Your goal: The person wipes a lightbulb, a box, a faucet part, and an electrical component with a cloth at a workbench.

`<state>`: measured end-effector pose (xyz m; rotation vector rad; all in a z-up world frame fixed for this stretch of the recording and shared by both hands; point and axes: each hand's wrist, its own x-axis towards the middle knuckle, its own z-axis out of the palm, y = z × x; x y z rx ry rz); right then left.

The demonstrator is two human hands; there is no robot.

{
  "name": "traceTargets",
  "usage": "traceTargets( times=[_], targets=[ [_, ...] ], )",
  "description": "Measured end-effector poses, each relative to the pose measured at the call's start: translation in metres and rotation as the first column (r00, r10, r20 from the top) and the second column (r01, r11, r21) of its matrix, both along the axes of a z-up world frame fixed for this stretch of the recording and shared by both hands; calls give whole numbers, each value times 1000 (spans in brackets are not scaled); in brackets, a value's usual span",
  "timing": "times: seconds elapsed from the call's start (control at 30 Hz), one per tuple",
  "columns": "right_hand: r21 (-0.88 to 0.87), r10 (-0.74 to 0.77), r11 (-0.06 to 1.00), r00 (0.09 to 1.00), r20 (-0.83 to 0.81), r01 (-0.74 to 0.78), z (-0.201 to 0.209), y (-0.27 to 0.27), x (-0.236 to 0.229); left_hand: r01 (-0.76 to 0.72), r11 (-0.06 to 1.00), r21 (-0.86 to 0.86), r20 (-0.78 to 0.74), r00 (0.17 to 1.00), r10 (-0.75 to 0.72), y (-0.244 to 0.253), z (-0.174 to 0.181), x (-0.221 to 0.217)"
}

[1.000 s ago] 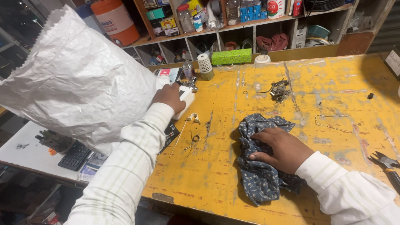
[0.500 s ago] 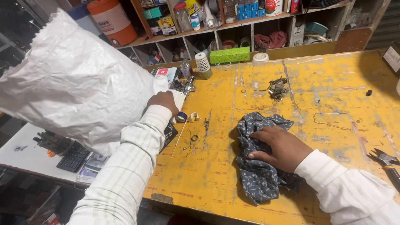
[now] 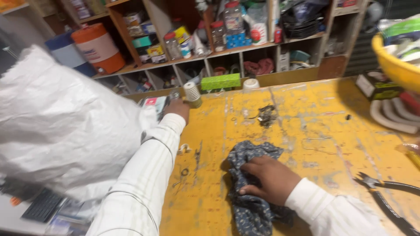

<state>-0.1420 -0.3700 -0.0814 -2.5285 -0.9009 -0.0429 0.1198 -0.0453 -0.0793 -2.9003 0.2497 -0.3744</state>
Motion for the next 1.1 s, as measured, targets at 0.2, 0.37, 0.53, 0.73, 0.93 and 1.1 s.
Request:
traceTargets(
  times=[0.2, 0.37, 0.53, 0.73, 0.93, 1.1],
  targets=[
    [-32, -10, 999, 1000, -13, 10, 5, 3, -11, -67, 985, 161, -55, 996, 77, 2, -46, 40],
    [-42, -9, 999, 999, -45, 7, 9, 3, -13, 17, 961, 278, 2, 1000, -19, -1, -30, 18],
    [-58, -21, 998, 998, -65, 18, 11, 4, -14, -6, 982, -188, 69, 997, 19, 0, -13, 12],
    [-126, -34, 992, 994, -103, 21, 7, 4, -17, -1, -140, -990, 42, 952, -305, -25, 2, -38],
    [303, -66, 945, 979, -193, 123, -8, -42, 16, -416, -804, -425, 264, 793, -549, -76, -6, -157],
    [716, -158, 632, 954, -256, 297, 10, -51, 11, -554, -807, -204, 267, 762, -590, -112, -38, -189]
  ],
)
